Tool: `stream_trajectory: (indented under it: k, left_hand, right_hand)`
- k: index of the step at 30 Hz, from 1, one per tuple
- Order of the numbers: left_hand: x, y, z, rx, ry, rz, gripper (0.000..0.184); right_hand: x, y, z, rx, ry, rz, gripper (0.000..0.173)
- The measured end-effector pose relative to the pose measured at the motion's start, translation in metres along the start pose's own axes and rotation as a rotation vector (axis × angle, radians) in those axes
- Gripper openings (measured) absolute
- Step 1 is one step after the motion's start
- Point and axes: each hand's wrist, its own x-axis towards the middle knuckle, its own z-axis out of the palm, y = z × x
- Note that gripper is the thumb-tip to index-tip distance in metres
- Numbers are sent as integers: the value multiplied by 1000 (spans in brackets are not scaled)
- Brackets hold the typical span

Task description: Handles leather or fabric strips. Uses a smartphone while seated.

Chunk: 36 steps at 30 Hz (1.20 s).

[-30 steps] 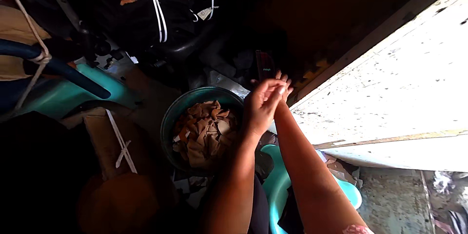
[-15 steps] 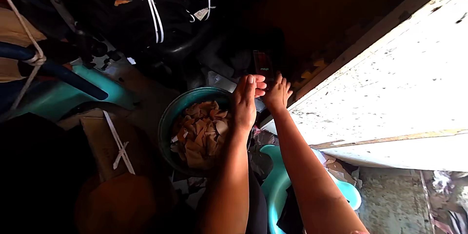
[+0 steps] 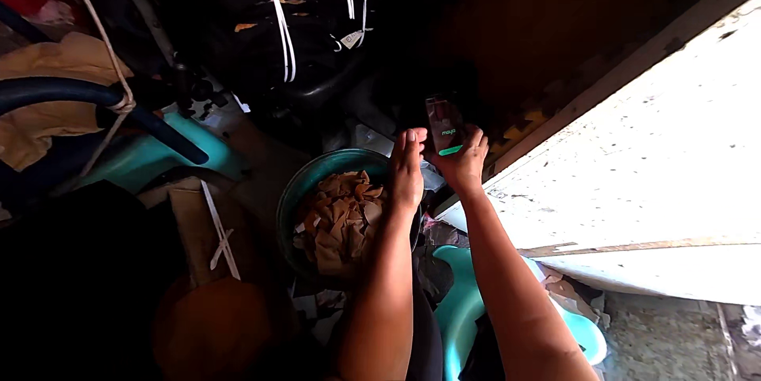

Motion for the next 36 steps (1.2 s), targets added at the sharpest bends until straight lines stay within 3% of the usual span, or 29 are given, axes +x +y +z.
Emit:
stream_trajectory:
  k: [4,8,15,19,22,26,33,36]
  left_hand:
    - [-3,-4,2,24,-26,-28,65]
    - [-10,-6,8,-27,-171,-59,75]
    - [-49,18,33,-77,-291,49,69]
    - [-74,29,46,-156,-382,-53,72]
    - [-96,33,62,-216,-432,-149,70]
    - [-128,40,86,-296,-513,-233,71]
    - [-192,53,124,-194,-734,-144,72]
    - [-213,67,134,-170,-839,-178,75]
  right_hand:
    - [-23,-7,-18,42,59,-63,108]
    - [-41,-9,-35,25,158,-157,107]
    - [-78,-13,-78,-50,262,-203,98]
    - [-107,0,-115,-43,212,-235,98]
    - [-135,15,-145,62,132,-194,97]
    - [-176,30,-191,217,32,-12,88]
    - [-247,50,-245,298,177,58,84]
    - [-269,62,-270,543,140,126,78]
